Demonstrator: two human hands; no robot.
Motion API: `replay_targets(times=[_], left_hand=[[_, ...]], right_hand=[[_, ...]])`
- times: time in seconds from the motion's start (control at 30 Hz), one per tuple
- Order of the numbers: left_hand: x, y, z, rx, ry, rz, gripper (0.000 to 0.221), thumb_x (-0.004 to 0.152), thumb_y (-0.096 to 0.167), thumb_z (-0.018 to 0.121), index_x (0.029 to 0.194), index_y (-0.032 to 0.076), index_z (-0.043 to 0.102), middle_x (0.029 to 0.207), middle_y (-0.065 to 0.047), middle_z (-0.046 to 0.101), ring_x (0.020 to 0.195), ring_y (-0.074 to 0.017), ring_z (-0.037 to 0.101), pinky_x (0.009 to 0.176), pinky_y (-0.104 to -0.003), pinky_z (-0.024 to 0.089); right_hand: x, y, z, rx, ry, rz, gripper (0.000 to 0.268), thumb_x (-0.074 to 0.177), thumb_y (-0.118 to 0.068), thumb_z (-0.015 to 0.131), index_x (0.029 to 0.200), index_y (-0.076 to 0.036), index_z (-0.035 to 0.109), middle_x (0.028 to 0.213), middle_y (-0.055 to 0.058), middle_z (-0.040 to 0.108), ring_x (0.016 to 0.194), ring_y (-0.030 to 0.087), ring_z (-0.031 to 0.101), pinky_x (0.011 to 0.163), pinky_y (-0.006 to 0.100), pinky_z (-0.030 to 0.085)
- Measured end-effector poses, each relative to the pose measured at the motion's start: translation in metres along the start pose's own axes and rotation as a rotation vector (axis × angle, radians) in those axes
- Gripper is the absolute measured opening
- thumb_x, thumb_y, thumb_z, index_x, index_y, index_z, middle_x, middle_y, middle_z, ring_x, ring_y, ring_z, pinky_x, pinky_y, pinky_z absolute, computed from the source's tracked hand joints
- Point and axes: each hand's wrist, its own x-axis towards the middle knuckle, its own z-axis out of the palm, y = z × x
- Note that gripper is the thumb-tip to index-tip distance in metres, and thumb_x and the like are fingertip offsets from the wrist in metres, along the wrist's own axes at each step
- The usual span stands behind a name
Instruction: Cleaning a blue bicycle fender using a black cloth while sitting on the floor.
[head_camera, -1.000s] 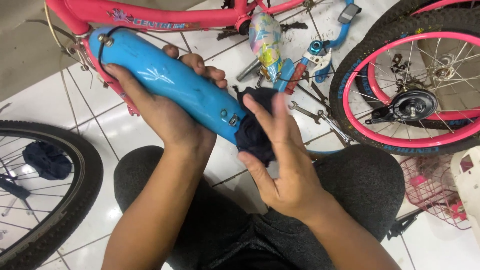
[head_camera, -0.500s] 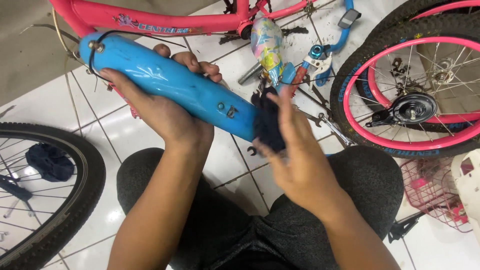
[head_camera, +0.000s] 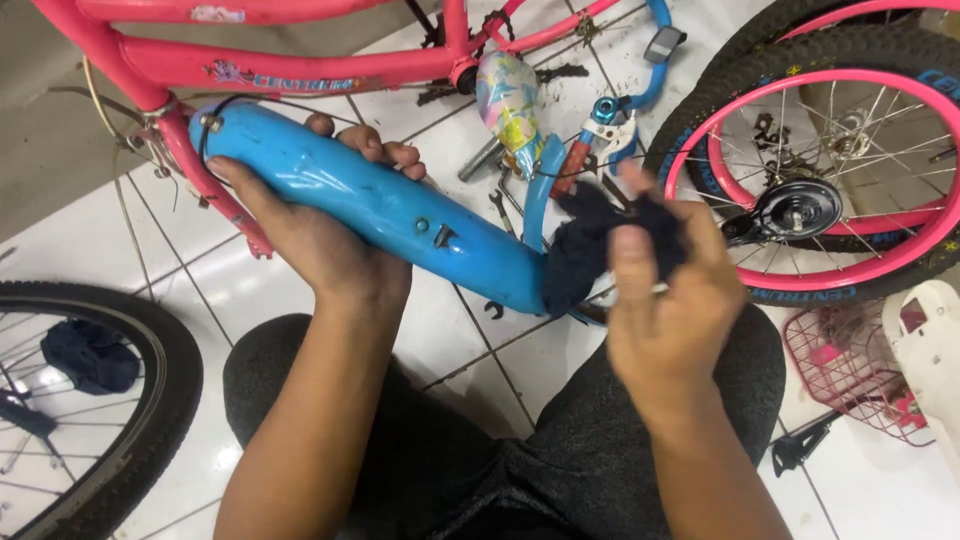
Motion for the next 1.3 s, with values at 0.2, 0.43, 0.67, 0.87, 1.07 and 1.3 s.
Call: replay_targets(times=[0.2,0.43,0.67,0.87,1.07,1.3], left_hand=[[-0.003,0.001,0.006,0.019,-0.018,0.008,0.07,0.082,0.072,0.033,0.102,0.008,0.055,0.073,-0.01,0.06,0.069,-0.0283,0.066,0.068,-0.043,0.056],[-0.001,-0.004,0.005,0.017,-0.011,0.049,0.072,0.083,0.071,0.033,0.106,0.006,0.053,0.073,-0.01,0.06,0.067,-0.0277,0.067,0.068,-0.042,0.057],[0.002,0.002,0.005,-0.009,-0.032,0.076,0.072,0.079,0.073,0.039,0.1,0.007,0.059,0.07,-0.01,0.061,0.065,-0.0275,0.067,0.066,-0.041,0.056],[-0.002,-0.004,0.004,-0.074,-0.054,0.011,0.068,0.085,0.071,0.037,0.102,0.007,0.054,0.073,-0.011,0.06,0.064,-0.0271,0.064,0.064,-0.04,0.053],[-0.014,-0.01,0.004,-0.123,-0.068,-0.137,0.066,0.087,0.071,0.04,0.103,0.009,0.054,0.073,-0.007,0.06,0.063,-0.0239,0.065,0.06,-0.036,0.052],[-0.022,0.001,0.009,-0.11,-0.189,-0.172,0.06,0.09,0.068,0.038,0.101,0.011,0.055,0.076,-0.005,0.06,0.071,-0.0248,0.067,0.072,-0.037,0.051]], right_hand=[[0.009,0.02,0.0,0.322,0.038,0.162,0.032,0.105,0.007,0.064,0.136,0.009,0.055,0.124,0.017,0.064,0.108,0.02,0.062,0.106,0.03,0.052],[-0.005,-0.006,0.016,0.263,-0.16,0.02,0.053,0.081,0.012,0.077,0.128,0.004,0.052,0.125,0.015,0.065,0.114,0.024,0.067,0.107,0.036,0.054],[-0.02,-0.011,0.021,0.077,-0.427,-0.275,0.063,0.088,-0.032,0.075,0.139,-0.005,0.051,0.139,0.02,0.058,0.134,0.037,0.062,0.116,0.049,0.053],[-0.003,-0.002,0.028,0.212,-0.306,-0.054,0.078,0.079,-0.013,0.085,0.145,-0.002,0.045,0.135,0.016,0.054,0.129,0.03,0.057,0.119,0.046,0.048],[0.003,-0.011,0.035,0.147,-0.49,-0.005,0.081,0.074,-0.033,0.086,0.139,-0.004,0.046,0.131,0.016,0.068,0.109,0.031,0.074,0.09,0.042,0.058],[0.012,-0.019,0.028,0.031,-0.691,0.152,0.097,0.071,-0.03,0.086,0.153,-0.014,0.036,0.129,0.022,0.067,0.086,0.03,0.078,0.063,0.046,0.061]])
